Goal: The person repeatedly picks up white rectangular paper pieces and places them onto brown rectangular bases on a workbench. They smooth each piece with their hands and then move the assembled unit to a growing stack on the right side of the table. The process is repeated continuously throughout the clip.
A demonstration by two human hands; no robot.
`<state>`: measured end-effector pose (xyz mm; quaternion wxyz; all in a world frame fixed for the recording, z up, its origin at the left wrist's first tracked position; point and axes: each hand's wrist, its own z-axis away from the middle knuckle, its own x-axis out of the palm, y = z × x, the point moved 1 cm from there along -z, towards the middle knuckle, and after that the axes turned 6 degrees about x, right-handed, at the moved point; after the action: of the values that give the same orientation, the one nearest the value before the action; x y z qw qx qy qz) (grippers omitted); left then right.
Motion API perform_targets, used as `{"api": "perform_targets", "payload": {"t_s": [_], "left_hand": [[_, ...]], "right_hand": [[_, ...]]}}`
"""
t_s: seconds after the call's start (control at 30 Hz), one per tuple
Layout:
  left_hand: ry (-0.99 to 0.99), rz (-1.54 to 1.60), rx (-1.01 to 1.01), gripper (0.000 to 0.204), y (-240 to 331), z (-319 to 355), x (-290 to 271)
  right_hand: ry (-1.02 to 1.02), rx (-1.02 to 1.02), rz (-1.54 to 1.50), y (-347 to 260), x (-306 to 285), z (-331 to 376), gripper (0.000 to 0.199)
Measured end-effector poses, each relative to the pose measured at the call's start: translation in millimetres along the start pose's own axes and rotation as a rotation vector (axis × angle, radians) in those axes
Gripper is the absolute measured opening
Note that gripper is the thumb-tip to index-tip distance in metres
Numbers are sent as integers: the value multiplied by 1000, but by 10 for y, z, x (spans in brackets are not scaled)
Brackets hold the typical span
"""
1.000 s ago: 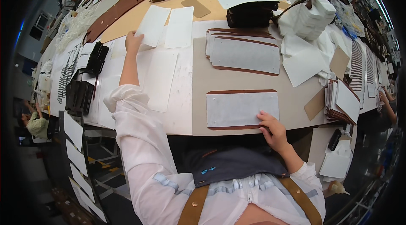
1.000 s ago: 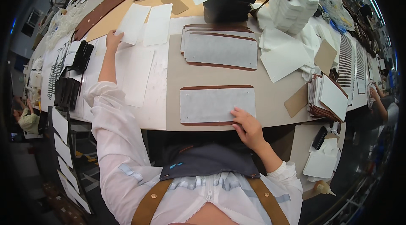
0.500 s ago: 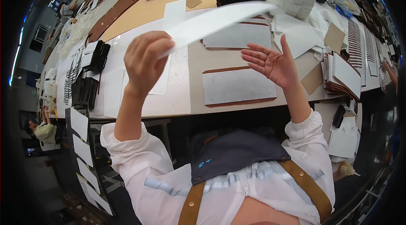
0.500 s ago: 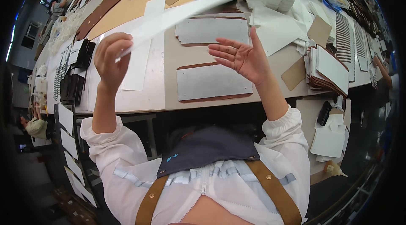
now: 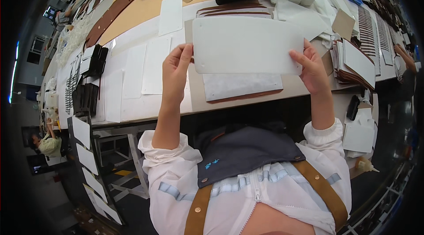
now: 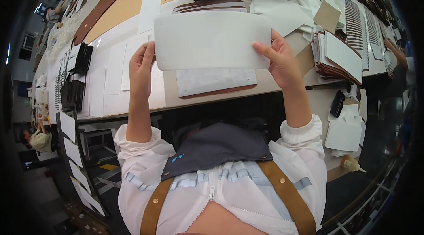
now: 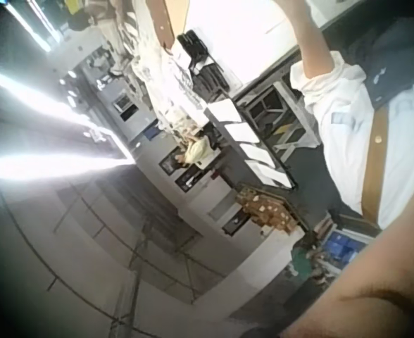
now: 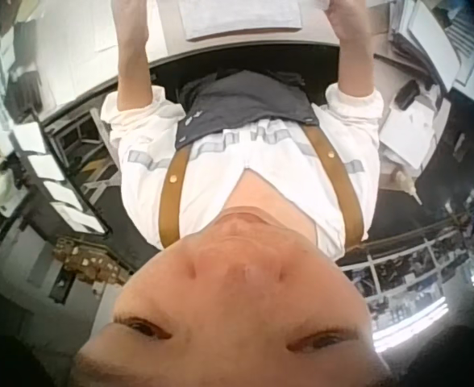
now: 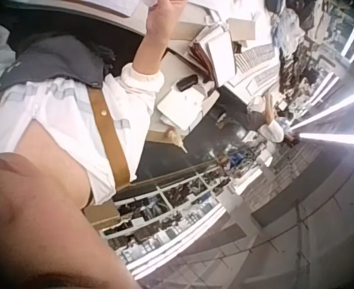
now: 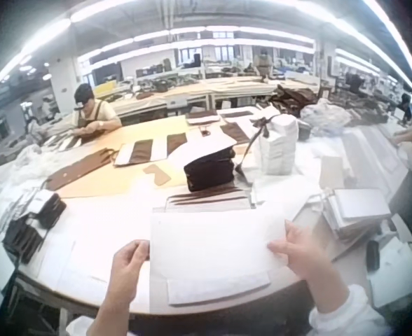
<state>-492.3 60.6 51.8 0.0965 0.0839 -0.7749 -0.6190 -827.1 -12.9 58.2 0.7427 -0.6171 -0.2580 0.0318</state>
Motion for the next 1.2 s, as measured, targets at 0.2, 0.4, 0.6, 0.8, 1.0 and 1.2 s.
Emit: {"api": "perform_targets", "payload": {"t_s": [0.2, 0.4, 0.6, 0.8, 1.0, 1.2], "left_hand": [[83, -275, -43, 24, -512, 400, 15], [157, -216, -244, 37, -781, 694, 14], [138, -293, -192, 56, -813, 847, 63], [114, -386, -198, 35, -893, 860, 3], [86, -527, -132, 26, -876, 801, 70], [79, -591, -103, 25, -906, 792, 85]], "right_hand": [[14, 119, 150, 448, -145, 34, 54], [130, 251, 341, 857, -243, 81, 51], [209, 100, 487, 1118, -365, 78, 41], [325, 55, 516, 1063, -257, 8, 38], [371, 32, 663, 1126, -277, -36, 37], [384, 22, 660, 1159, -257, -18, 37]]}}
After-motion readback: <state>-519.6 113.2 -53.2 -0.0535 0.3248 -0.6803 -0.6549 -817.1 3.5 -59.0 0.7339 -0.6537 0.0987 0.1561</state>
